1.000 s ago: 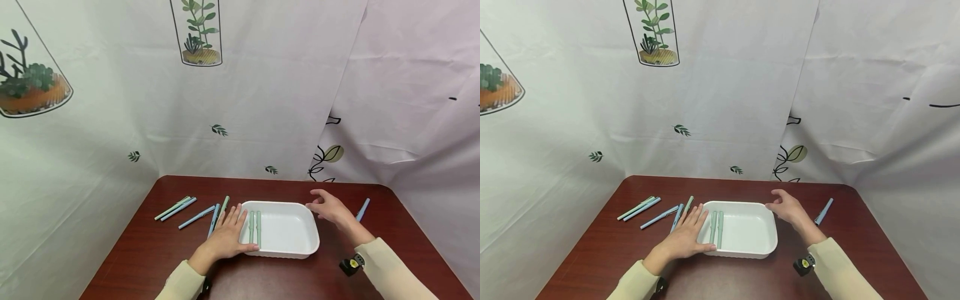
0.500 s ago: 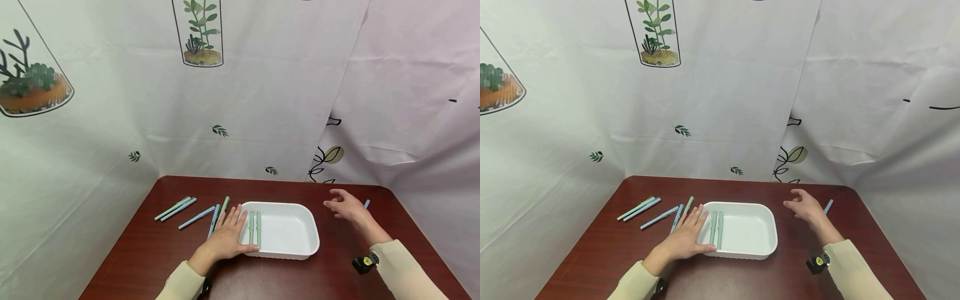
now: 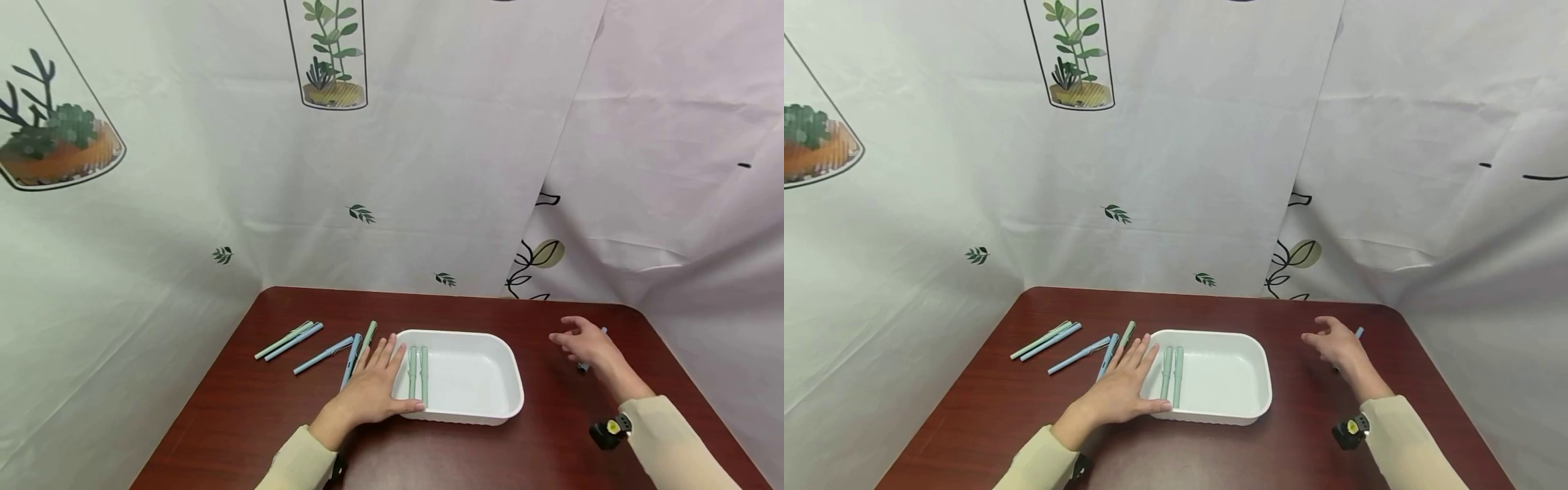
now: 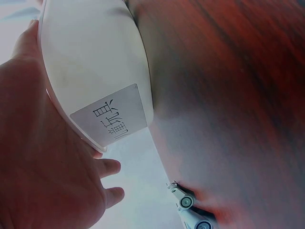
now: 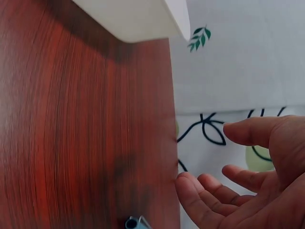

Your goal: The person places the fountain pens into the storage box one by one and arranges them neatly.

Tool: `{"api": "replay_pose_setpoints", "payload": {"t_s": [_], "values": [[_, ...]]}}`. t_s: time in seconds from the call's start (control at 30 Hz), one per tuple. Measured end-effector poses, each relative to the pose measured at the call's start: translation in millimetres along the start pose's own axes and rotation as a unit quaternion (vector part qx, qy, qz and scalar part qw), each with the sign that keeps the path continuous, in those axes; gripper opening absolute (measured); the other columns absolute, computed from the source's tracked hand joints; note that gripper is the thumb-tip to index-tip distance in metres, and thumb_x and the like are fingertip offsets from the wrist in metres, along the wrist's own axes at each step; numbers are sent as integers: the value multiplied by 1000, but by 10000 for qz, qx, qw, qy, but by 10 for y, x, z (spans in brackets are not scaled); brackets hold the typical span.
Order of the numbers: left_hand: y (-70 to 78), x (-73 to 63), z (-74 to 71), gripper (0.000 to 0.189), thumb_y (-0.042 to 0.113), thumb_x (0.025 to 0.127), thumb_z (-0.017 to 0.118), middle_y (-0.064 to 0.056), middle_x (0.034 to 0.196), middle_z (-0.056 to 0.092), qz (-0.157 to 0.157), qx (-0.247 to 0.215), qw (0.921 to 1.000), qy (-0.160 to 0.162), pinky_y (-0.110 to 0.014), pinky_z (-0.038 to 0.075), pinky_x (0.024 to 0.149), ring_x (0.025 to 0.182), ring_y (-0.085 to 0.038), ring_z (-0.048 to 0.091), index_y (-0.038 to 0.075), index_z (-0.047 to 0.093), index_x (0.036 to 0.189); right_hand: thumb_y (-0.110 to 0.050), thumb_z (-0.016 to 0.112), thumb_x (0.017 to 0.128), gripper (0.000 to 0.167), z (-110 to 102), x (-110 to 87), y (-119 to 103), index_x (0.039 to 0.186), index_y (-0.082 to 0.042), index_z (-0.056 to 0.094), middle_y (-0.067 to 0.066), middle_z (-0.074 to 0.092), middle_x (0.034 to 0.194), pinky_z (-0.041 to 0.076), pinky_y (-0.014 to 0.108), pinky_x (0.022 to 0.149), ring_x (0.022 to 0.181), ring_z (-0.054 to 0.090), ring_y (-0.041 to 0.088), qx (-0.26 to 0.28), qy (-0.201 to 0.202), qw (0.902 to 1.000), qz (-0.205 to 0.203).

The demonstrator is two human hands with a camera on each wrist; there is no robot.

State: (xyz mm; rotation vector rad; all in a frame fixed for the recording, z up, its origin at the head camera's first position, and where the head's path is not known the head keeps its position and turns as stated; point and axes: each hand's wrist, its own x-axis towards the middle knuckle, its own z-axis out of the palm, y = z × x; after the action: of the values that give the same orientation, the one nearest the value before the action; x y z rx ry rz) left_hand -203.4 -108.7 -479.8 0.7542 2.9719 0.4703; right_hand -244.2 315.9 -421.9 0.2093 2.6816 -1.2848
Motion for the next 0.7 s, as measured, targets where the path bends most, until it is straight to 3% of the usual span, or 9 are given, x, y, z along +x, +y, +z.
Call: {"api": "replay_pose_setpoints", "payload": {"t_s": [0.2, 0.37, 0.47, 0.6, 0.7], "values": [[-1, -2, 11, 111, 77, 83, 62, -18, 168, 13, 6, 34, 10000, 8, -60, 11, 122, 155, -38, 15, 8, 24, 161, -25, 59, 101, 72, -120, -4, 113, 148, 16, 23, 41, 46, 131, 60, 40, 80, 113, 60, 47, 77, -106, 9999, 66], [1, -5, 11, 112, 78, 83, 61, -17, 169, 11, -16, 51, 10000, -21, -60, 11, 122, 155, -37, 14, 9, 23, 162, -26, 58, 101, 74, -197, 22, 210, 149, 16, 20, 42, 41, 135, 60, 37, 80, 114, 59, 46, 135, -103, 9995, 264], [2, -5, 10, 111, 78, 83, 61, -17, 169, 11, -34, 39, 10000, -45, -60, 11, 122, 155, -37, 13, 9, 22, 162, -26, 58, 101, 74, -238, 44, 277, 149, 16, 20, 41, 39, 133, 59, 36, 78, 105, 62, 36, 139, -69, 9992, 357], [6, -8, 3, 111, 76, 83, 62, -17, 169, 12, -30, 9, 10000, -45, -61, 11, 122, 155, -37, 14, 9, 23, 162, -23, 59, 100, 72, -268, 63, 378, 146, 17, 21, 36, 50, 117, 60, 36, 76, 88, 64, 20, 66, 64, 9990, 427], [8, -11, 1, 111, 76, 83, 63, -18, 169, 12, -20, 1, 10000, -33, -61, 12, 122, 155, -38, 14, 8, 24, 161, -20, 60, 99, 71, -281, 72, 454, 144, 19, 23, 37, 53, 113, 61, 38, 75, 85, 66, 23, 22, 134, 9989, 459]]}}
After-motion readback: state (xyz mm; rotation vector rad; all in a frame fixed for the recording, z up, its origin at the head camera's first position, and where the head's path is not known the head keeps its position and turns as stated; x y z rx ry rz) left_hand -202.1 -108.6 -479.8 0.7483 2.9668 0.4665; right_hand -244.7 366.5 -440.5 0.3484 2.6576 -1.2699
